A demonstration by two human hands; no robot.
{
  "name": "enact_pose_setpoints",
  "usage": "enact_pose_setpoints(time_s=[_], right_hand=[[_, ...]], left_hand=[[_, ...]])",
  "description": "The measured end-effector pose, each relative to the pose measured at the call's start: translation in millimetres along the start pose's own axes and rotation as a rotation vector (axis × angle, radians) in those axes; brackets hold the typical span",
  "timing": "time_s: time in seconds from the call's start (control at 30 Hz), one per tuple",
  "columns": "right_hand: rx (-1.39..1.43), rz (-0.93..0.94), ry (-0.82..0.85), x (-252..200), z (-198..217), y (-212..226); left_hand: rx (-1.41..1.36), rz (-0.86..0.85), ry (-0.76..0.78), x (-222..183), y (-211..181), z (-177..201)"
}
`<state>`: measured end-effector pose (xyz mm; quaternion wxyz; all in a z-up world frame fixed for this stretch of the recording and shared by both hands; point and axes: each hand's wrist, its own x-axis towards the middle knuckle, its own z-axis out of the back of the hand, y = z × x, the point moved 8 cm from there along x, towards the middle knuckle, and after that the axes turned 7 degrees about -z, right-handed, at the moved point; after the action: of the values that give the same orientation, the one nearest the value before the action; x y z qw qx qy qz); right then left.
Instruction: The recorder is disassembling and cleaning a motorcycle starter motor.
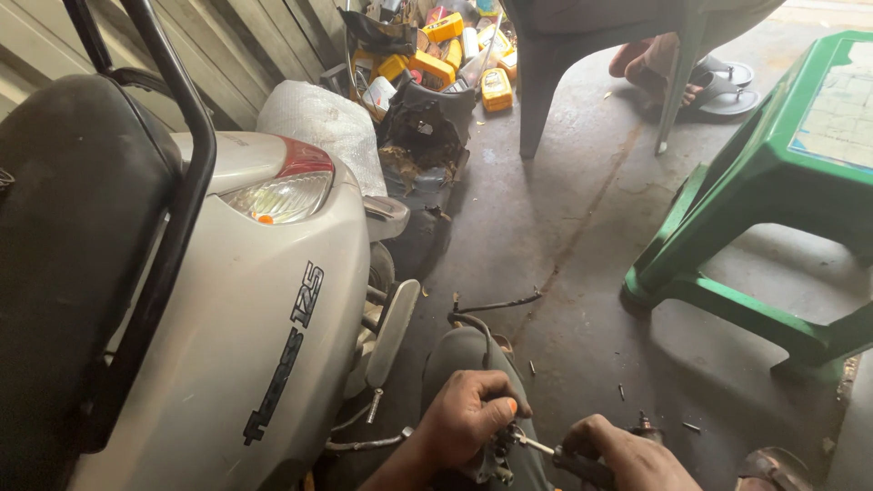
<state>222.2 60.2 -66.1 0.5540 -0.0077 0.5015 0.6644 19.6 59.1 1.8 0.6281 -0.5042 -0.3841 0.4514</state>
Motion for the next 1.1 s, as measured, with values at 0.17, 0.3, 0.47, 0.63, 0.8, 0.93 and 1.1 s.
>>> enact_pose_setpoints(time_s=[0.17,0.3,0.47,0.63,0.8,0.93,1.1], right_hand=[[-0.222,0.468,-0.276,-5,5,8],[-0.541,1.0,-0.479,-37,7,29],[-0.536,1.002,-0.381,-27,-1,26],[-0.46,0.98,-0.333,-27,0,38],[-0.376,0.949,-0.333,-26,5,39],[-0.349,0.965,-0.273,-20,10,33],[-0.39,0.955,-0.261,-9,7,27]], left_hand=[[-0.032,0.001,0.025,6,1,0],[-0.074,0.027,0.05,9,9,0],[-0.048,-0.009,0.058,11,3,4],[-0.05,0.009,0.053,6,2,7],[-0.042,0.026,0.057,7,-2,6],[-0.038,0.012,0.061,13,1,2],[-0.021,0.02,0.039,16,4,4]])
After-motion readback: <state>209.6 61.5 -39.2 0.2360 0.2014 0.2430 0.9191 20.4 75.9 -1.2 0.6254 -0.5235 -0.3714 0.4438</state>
